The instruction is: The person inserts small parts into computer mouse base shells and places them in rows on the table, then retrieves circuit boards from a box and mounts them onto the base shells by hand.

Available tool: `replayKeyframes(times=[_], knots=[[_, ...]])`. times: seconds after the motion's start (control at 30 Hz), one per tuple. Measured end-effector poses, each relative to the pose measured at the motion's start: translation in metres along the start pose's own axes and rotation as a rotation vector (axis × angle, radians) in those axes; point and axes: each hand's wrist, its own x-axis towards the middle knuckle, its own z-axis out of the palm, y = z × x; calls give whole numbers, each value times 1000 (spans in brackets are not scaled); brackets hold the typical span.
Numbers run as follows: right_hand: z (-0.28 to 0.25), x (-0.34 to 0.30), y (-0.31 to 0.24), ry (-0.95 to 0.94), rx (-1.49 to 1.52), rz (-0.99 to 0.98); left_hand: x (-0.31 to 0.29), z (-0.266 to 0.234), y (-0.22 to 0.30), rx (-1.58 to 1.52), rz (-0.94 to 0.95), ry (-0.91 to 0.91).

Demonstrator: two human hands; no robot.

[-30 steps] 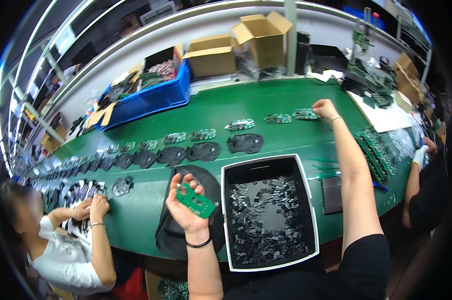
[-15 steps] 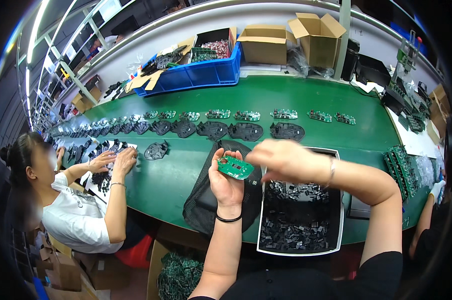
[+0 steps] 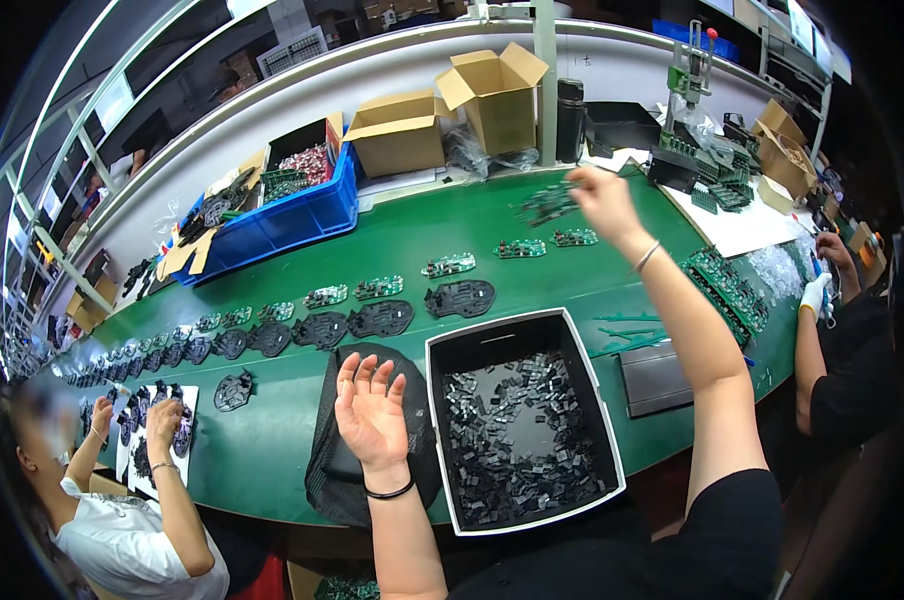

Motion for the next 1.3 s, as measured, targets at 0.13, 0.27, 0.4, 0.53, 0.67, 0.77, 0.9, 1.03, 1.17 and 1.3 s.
replayKeyframes(times=[0.13, 0.27, 0.4, 0.53, 0.67, 0.77, 0.9, 1.03, 1.17, 1.3], knots=[[-12, 3, 168, 81, -384, 254, -2, 6, 2, 21, -37, -25], [-2, -9, 244, -20, -309, 627, -3, 2, 2, 60, -52, -16], [13, -7, 267, -38, -407, 718, -5, 0, 5, 103, -25, -29], [7, -12, 263, -56, -461, 727, -3, -1, 1, 64, -67, -20], [-20, -9, 171, -40, -397, 349, -2, 3, -2, 11, -68, -53], [-48, -18, 76, -228, 245, 221, -5, -1, 5, -1, -64, -47], [-124, -118, -66, -438, 119, -21, -6, -5, 3, -60, -71, -55], [-171, -204, -105, -1295, 119, 304, -12, -22, 10, -62, -40, 8], [-151, -305, -120, -1009, -64, 540, -5, -8, -5, -134, -89, -99], [-114, -359, -83, -818, -170, 322, -4, -5, -4, -122, -87, -84]])
